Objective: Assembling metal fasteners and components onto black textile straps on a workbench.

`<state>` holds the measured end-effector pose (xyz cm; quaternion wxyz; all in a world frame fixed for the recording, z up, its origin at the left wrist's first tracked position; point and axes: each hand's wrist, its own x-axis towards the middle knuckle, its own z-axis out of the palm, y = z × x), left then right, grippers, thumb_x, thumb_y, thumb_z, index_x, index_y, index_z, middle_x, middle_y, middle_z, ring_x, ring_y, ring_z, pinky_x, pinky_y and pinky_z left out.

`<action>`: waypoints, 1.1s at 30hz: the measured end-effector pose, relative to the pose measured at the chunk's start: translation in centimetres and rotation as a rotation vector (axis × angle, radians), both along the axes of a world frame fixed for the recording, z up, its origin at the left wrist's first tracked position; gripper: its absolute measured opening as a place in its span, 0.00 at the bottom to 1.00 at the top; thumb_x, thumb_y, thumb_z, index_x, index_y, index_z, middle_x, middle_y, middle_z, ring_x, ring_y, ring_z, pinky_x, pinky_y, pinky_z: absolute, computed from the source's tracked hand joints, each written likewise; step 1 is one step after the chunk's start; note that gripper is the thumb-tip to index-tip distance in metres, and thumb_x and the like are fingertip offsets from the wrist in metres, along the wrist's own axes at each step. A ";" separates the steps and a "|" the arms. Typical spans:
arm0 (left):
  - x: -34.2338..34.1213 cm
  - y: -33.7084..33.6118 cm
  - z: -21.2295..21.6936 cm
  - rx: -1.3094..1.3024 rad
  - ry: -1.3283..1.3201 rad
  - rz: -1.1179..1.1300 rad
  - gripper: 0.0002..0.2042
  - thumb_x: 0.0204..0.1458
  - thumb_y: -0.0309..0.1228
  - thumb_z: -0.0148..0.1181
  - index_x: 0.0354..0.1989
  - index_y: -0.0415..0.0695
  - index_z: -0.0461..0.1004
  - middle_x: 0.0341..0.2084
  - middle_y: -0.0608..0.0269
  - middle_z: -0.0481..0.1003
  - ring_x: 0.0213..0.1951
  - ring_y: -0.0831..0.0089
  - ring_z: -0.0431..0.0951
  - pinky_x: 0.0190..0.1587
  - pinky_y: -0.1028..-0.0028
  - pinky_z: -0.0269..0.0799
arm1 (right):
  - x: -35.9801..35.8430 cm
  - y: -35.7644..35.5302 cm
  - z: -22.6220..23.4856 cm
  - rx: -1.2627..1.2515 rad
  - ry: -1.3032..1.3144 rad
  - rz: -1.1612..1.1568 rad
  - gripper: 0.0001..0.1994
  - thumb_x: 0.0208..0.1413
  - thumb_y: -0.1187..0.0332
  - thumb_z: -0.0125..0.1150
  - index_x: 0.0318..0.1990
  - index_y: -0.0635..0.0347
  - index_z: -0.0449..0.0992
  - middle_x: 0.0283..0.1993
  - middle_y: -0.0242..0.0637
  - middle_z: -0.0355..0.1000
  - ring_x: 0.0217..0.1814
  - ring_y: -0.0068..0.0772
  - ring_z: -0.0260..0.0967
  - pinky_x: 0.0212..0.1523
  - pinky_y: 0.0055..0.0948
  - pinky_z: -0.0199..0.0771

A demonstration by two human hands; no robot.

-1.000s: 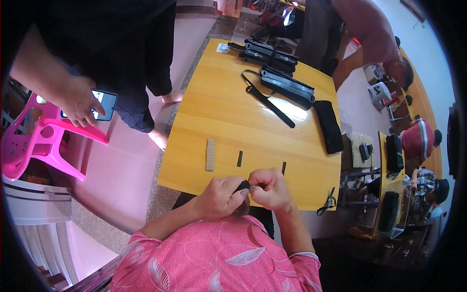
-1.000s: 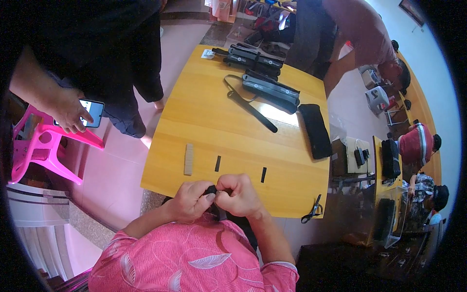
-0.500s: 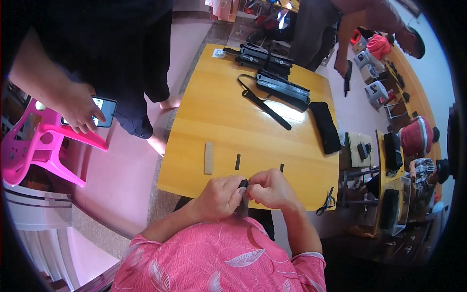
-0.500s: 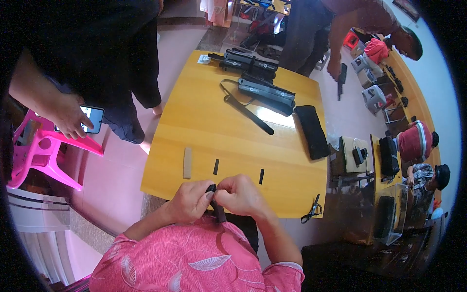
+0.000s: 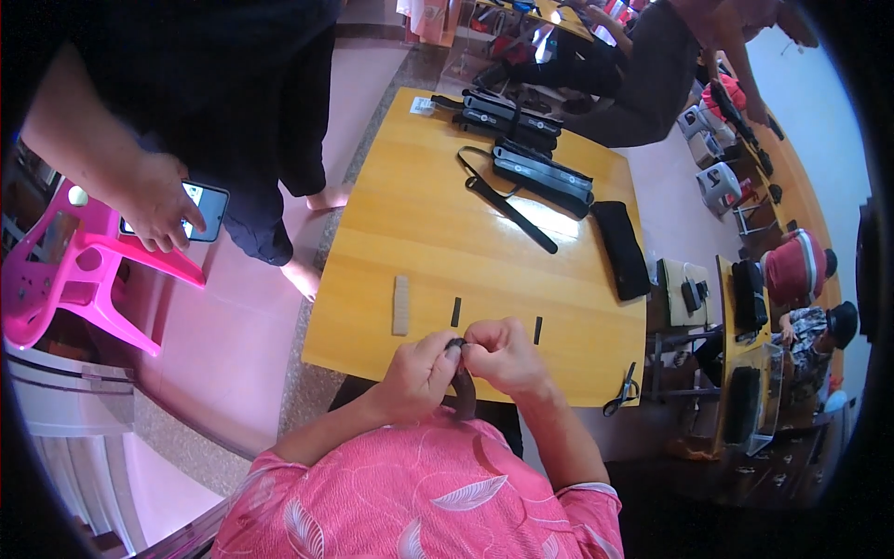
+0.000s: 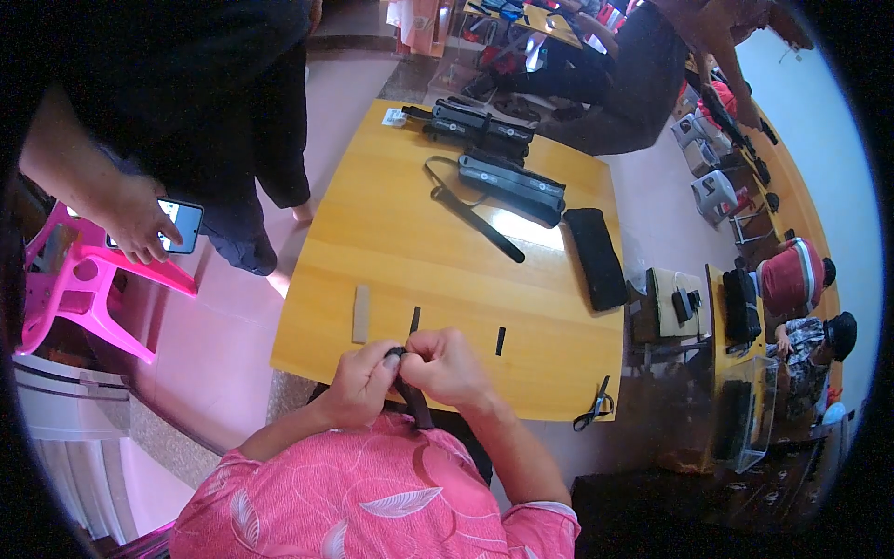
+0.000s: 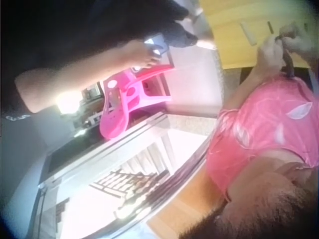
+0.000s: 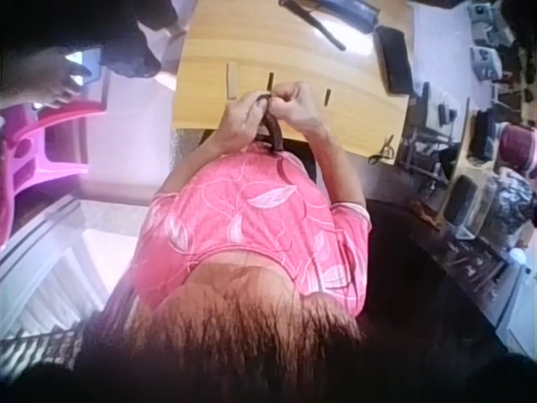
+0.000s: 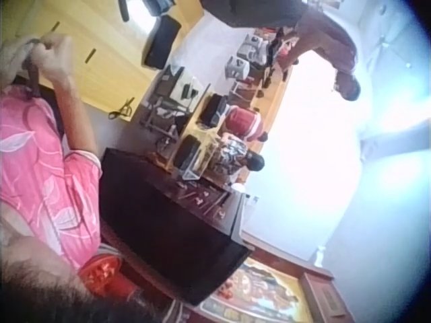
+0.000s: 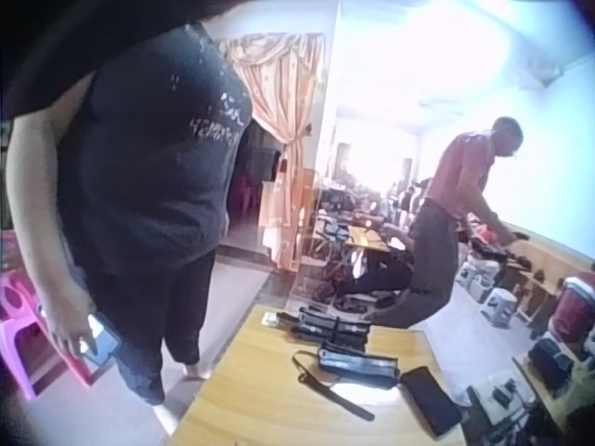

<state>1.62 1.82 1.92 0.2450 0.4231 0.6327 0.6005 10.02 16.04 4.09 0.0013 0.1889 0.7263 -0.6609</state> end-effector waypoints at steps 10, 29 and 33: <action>-5.5 1.1 -2.8 0.065 -0.960 0.330 0.12 0.54 0.32 0.43 0.25 0.39 0.70 0.16 0.59 0.73 0.13 0.77 0.65 0.15 0.78 0.60 | 2.0 -3.9 -0.3 0.614 0.496 -0.213 0.07 0.35 0.78 0.55 0.13 0.64 0.64 0.13 0.40 0.59 0.13 0.36 0.58 0.15 0.32 0.54; -1.0 -0.6 0.8 0.115 -0.274 0.268 0.11 0.53 0.20 0.48 0.45 0.35 0.68 0.27 0.65 0.72 0.27 0.82 0.72 0.28 0.81 0.69 | -0.7 -3.1 3.5 0.480 0.331 -0.116 0.05 0.49 0.74 0.62 0.30 0.68 0.76 0.24 0.37 0.72 0.23 0.21 0.68 0.24 0.21 0.66; -1.4 -1.1 0.6 0.067 -0.272 0.119 0.14 0.51 0.18 0.49 0.48 0.37 0.67 0.31 0.66 0.70 0.30 0.83 0.70 0.34 0.82 0.69 | -0.2 -2.3 3.4 0.232 0.160 -0.129 0.05 0.50 0.74 0.62 0.31 0.69 0.75 0.24 0.34 0.72 0.24 0.19 0.68 0.24 0.20 0.67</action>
